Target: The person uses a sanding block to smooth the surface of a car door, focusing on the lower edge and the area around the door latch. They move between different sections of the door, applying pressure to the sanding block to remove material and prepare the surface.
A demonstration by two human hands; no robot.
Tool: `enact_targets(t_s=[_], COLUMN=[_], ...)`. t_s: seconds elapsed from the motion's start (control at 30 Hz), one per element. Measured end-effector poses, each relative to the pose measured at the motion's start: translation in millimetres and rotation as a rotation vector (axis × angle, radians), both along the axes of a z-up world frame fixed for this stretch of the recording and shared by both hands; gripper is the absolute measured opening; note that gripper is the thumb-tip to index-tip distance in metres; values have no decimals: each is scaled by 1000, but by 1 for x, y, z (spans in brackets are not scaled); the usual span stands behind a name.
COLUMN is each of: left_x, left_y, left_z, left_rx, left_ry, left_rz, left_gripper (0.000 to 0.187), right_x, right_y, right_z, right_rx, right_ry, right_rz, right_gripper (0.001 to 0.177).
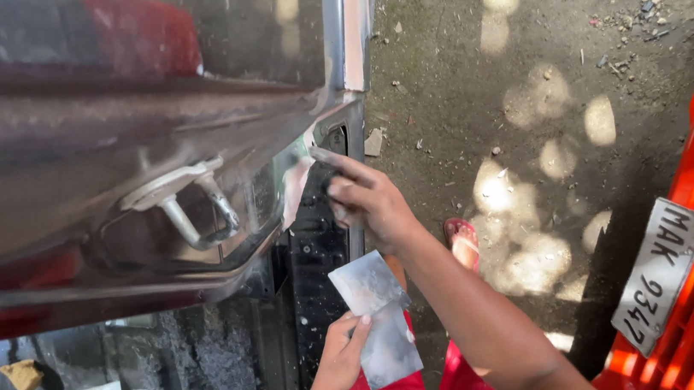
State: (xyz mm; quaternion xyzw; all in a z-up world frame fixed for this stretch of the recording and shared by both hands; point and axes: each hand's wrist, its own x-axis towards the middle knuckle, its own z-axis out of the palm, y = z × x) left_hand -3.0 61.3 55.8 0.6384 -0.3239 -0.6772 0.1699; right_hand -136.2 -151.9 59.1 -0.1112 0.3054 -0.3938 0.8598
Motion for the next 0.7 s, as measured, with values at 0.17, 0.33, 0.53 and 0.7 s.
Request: enact_targets(t_s=[0.17, 0.33, 0.53, 0.7], left_x=[3, 4, 9, 5], left_y=[6, 4, 12, 6], left_z=[-10, -12, -20, -19], left_rx=[36, 56, 36, 60], left_ry=[-2, -30, -47, -14], left_rz=[-6, -22, -41, -37], left_gripper=[49, 50, 50, 49], right_x=[9, 15, 22, 10], right_y=[6, -10, -6, -12], right_z=[-81, -76, -89, -89], right_rx=[-217, -239, -270, -238], right_ry=[471, 574, 495, 547], right_rz=[-38, 51, 51, 157], right_gripper=[52, 59, 68, 62])
